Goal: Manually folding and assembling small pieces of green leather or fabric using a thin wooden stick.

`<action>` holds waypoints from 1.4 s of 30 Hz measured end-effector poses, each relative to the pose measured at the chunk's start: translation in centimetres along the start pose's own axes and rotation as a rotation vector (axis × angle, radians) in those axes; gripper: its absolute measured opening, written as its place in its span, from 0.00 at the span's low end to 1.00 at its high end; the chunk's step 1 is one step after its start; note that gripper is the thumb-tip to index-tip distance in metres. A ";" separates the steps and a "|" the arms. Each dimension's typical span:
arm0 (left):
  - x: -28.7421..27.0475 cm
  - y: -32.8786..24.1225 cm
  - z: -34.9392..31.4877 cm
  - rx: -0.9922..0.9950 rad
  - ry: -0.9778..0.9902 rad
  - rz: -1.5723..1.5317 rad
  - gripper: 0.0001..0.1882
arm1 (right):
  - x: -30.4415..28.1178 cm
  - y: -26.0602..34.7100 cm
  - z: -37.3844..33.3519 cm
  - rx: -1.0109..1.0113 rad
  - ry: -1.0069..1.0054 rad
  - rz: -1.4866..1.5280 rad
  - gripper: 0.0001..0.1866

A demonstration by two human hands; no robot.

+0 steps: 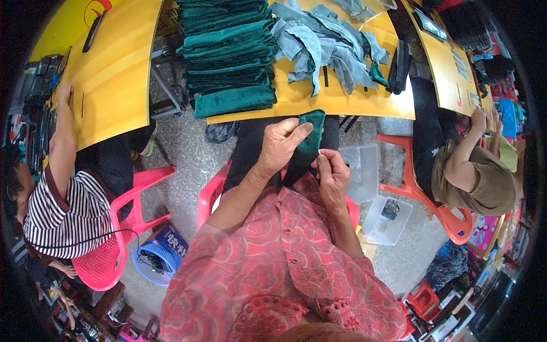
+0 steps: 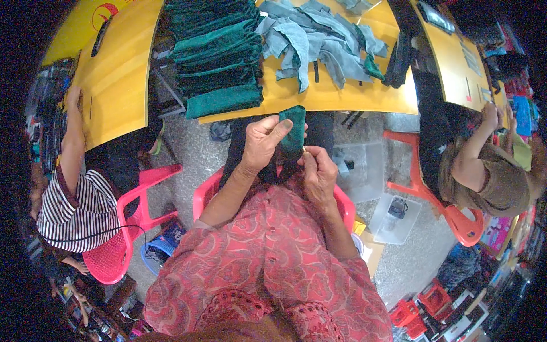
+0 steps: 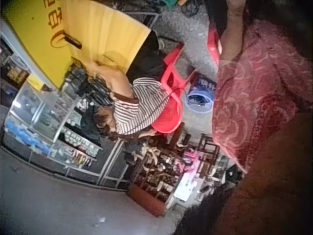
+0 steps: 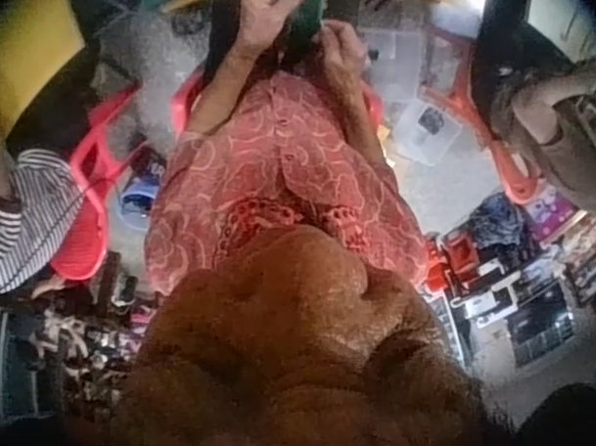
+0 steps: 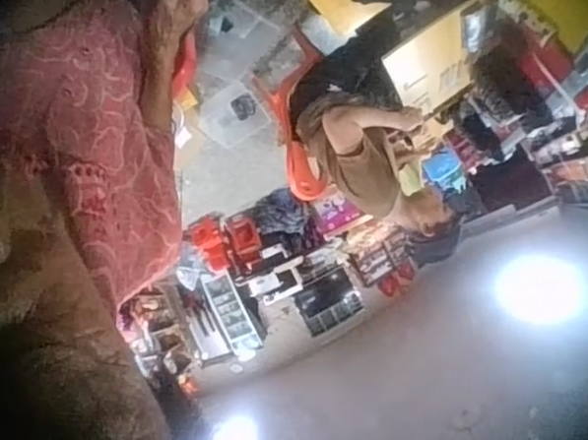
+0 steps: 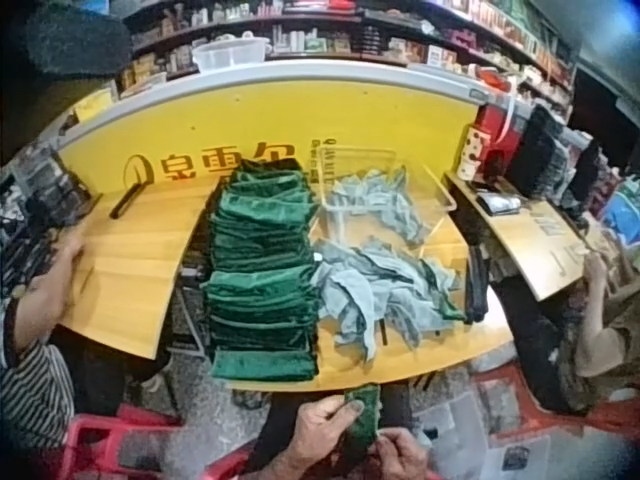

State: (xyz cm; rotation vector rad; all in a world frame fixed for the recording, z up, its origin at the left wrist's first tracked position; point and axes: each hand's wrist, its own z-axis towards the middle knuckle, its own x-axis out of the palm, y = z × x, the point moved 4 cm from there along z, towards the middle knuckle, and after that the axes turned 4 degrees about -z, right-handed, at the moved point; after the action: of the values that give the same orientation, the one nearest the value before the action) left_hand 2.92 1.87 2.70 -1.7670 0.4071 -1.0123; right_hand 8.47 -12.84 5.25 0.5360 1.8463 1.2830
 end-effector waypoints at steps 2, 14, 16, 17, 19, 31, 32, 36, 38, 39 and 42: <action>-0.1 -0.5 0.2 0.081 -0.026 0.163 0.15 | -0.1 0.1 0.0 -0.014 -0.019 -0.009 0.06; 1.4 -1.0 0.0 0.038 -0.054 0.119 0.11 | -0.5 -0.1 0.6 -0.004 -0.125 0.027 0.06; 1.7 -1.0 0.0 -0.102 -0.093 -0.165 0.09 | -0.4 -0.3 0.6 -0.020 -0.106 0.048 0.06; 1.2 -0.4 0.2 -0.101 -0.095 -0.165 0.09 | -0.3 -0.3 0.6 -0.021 -0.104 0.048 0.06; 0.3 0.3 0.7 -0.015 -0.092 -0.161 0.11 | -0.2 -0.1 0.6 -0.055 -0.097 0.021 0.05; 1.4 -1.1 -0.1 -0.043 0.035 0.120 0.13 | 0.0 -0.4 0.5 -0.048 -0.123 0.070 0.05; 1.5 -1.3 -0.1 -0.022 0.056 0.143 0.13 | 0.0 -0.5 0.5 -0.048 -0.123 0.070 0.05; 1.5 -1.4 -0.2 -0.024 0.062 0.183 0.13 | -0.2 -0.3 0.4 -0.048 -0.116 0.057 0.05; 1.1 -1.1 0.0 -0.010 0.021 0.209 0.13 | -0.2 0.1 0.6 -0.049 -0.109 0.050 0.05; 1.2 -1.0 0.0 -0.010 0.021 0.210 0.13 | -0.2 0.4 0.7 -0.034 -0.096 0.035 0.05; 0.9 -1.8 0.1 0.061 -0.112 0.112 0.13 | -0.4 1.1 1.2 -0.064 -0.075 -0.037 0.04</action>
State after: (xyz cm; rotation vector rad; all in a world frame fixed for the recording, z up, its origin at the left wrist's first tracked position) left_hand 3.25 2.12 4.67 -1.7177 0.3967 -0.8344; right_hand 9.58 -11.95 6.19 0.5070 1.7399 1.2762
